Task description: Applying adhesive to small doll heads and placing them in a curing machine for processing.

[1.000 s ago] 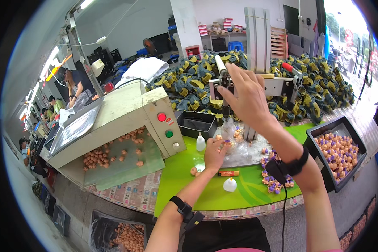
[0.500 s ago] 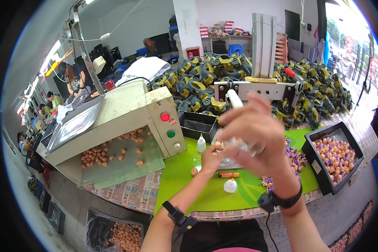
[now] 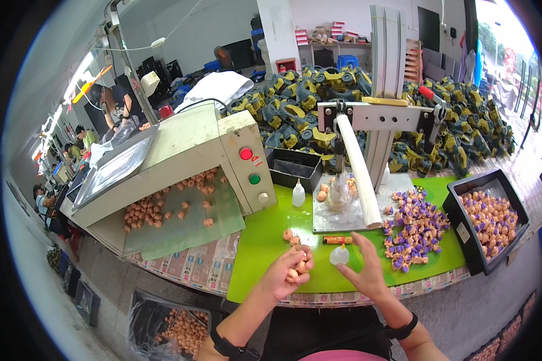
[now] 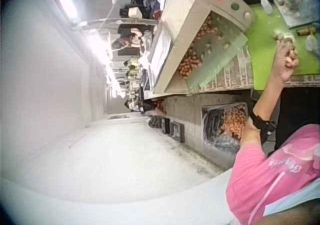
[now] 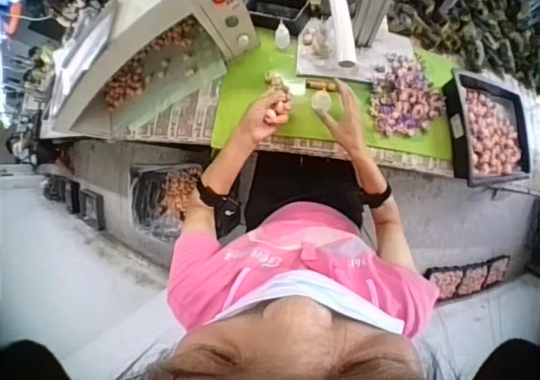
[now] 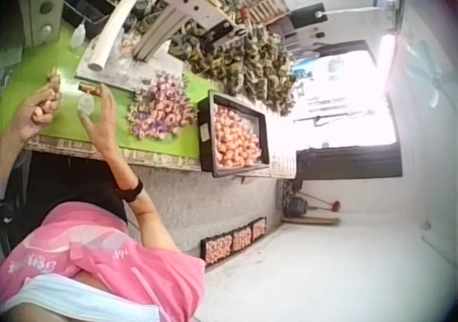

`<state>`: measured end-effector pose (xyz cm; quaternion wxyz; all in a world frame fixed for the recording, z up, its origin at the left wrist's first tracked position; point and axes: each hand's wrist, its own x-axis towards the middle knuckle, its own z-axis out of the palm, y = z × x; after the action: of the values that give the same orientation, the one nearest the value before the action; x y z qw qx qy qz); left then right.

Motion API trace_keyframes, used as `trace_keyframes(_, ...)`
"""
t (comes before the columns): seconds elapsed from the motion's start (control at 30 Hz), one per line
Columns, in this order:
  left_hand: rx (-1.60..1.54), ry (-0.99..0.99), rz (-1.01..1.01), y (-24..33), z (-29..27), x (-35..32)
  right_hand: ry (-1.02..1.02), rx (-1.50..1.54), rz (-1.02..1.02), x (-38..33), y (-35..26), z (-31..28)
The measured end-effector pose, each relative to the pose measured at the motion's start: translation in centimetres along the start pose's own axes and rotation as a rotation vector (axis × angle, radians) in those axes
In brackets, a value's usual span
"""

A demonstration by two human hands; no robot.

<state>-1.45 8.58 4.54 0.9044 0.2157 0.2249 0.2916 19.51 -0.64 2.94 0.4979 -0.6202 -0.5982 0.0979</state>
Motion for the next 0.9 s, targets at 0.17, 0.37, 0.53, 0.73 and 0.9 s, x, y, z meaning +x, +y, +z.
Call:
trace_keyframes(0.17, 0.109, 0.026, -0.016, -3.2, 0.2, -1.7, -0.108, 0.070, 0.155, -0.8, 2.2, 2.2)
trace_keyframes(0.37, 0.071, 0.023, 0.037, -5.8, -1.2, -2.7, -0.086, 0.274, 0.124, -2.0, 1.1, 0.0)
trace_keyframes(0.53, 0.075, 0.009, 0.072, -6.6, -0.9, -2.7, -0.123, 0.434, 0.302, -3.3, -1.7, -3.8)
trace_keyframes(0.73, 0.068, 0.039, 0.083, -7.6, -1.6, -2.1, 0.028, 0.459, 0.206, -4.5, -1.3, -3.8)
trace_keyframes(0.9, 0.117, 0.060, 0.070, -7.5, -1.6, -2.1, 0.027, 0.374, 0.095, -4.6, -1.3, -3.5)
